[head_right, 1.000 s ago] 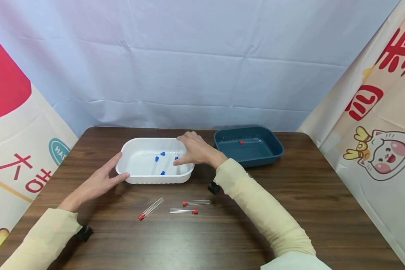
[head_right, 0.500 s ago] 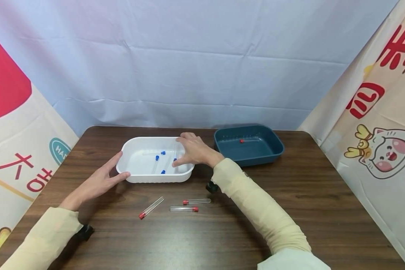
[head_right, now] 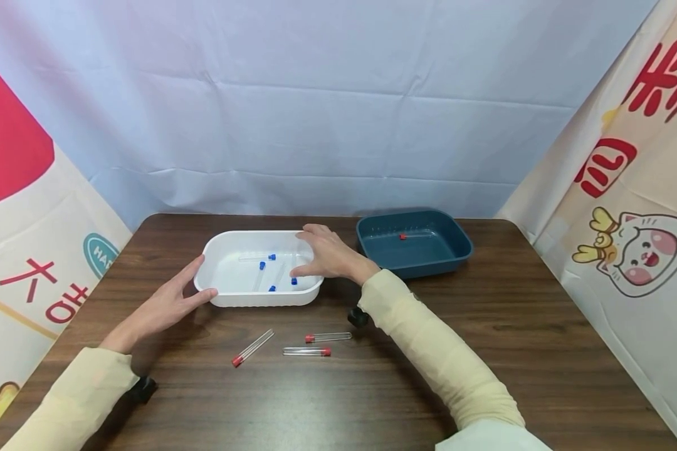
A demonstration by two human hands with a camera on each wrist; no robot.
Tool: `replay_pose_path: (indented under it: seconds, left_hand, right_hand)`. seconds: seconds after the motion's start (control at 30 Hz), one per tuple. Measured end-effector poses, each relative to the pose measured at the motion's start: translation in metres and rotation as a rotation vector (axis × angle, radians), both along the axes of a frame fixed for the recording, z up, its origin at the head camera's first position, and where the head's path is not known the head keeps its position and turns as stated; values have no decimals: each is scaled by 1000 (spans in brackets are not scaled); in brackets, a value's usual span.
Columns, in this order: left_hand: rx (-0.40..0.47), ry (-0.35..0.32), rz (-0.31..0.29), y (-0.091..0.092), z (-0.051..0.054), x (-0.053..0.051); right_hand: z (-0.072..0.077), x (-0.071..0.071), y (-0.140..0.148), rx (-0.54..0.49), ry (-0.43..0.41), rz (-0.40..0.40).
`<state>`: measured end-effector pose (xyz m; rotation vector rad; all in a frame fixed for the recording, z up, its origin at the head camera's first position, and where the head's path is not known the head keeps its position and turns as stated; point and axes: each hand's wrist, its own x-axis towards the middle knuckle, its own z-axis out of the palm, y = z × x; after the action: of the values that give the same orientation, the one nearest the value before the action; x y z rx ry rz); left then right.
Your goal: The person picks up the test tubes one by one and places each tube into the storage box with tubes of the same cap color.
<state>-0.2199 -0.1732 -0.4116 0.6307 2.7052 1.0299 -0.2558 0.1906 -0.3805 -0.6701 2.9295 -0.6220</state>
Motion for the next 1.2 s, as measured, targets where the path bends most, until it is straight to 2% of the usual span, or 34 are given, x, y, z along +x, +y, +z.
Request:
replay_pose_path:
  seconds: [0.27, 0.63, 0.87, 1.2]
  left_hand:
    - [7, 6, -1, 0, 0, 0]
    - [5, 6, -11, -1, 4, -2]
    - [2, -4, -4, -3, 1, 0]
    - [6, -17, -3, -3, 0, 0]
  right_hand:
    - [6, 13, 13, -125, 9, -1]
    - [19, 38, 33, -230, 67, -28]
    - [24, 59, 52, -266, 109, -41]
    - [34, 77, 94, -264, 153, -107]
